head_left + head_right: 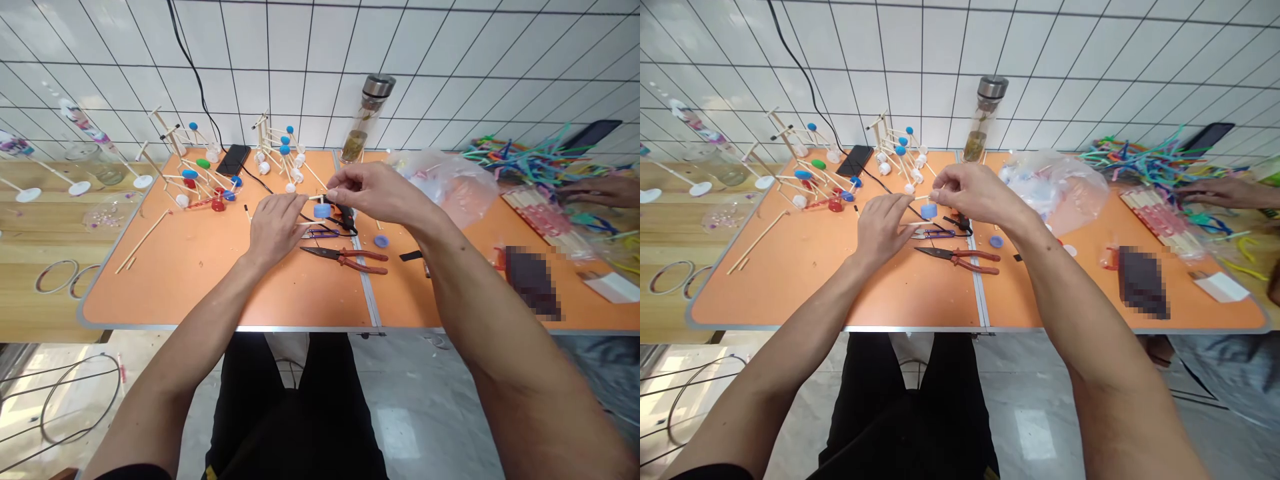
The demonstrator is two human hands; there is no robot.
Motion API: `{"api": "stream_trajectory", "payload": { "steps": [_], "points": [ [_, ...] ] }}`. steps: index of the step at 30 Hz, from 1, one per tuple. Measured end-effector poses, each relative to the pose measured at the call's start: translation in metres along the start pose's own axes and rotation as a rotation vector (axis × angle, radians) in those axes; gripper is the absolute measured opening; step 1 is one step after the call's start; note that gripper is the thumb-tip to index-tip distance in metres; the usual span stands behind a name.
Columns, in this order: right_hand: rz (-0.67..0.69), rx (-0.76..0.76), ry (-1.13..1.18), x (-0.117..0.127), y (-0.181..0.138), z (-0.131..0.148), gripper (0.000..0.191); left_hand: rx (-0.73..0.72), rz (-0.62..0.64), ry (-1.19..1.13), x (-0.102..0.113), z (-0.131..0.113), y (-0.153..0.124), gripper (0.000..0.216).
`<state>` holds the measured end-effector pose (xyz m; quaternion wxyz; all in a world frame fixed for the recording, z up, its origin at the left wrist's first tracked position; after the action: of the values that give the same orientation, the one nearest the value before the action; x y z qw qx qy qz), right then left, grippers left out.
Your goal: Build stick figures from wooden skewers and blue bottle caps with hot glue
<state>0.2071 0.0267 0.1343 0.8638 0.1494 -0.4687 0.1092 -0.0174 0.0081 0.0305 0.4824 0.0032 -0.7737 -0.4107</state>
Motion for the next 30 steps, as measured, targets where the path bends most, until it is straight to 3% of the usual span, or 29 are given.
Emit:
{"api": "stream_trajectory", "payload": {
  "steps": [3, 6, 9, 13, 24, 30],
  "points": [
    [-0.066, -0.043, 0.025, -0.006, -0.003, -0.017, 0.019, 0.046, -0.03, -0.005, 0.001, 0.012, 0.0, 0.054],
    [-0.01, -0.065, 0.037, -0.021, -0.007, -0.034, 0.015, 0.098, -0.056, -0.02, 0.002, 0.021, 0.001, 0.057],
    [-0.061, -0.113, 0.049, -0.028, -0.009, -0.052, 0.015, 0.137, -0.078, -0.039, 0.002, 0.026, 0.001, 0.058],
    [-0.196, -0.189, 0.005, -0.025, -0.01, -0.073, 0.015, 0.166, -0.08, -0.03, 0.0, 0.028, 0.0, 0.053],
    [-0.415, -0.293, -0.047, -0.011, -0.014, -0.125, 0.02, 0.176, -0.068, -0.015, 0.003, 0.036, 0.004, 0.055],
    [-0.453, -0.317, -0.041, -0.007, -0.015, -0.132, 0.019, 0.172, -0.082, -0.01, 0.008, 0.034, 0.01, 0.06]
  ]
}}
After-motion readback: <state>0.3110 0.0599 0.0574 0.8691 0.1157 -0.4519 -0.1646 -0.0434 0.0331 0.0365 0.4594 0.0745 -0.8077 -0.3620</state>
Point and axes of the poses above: each hand's wrist, its own y-axis towards the middle knuckle, its own x-axis out of the back of the hand, z = x × y, the point moved 3 cm from there along y, towards the middle knuckle, and after that the axes turned 6 degrees about -y, right-handed, at the moved point
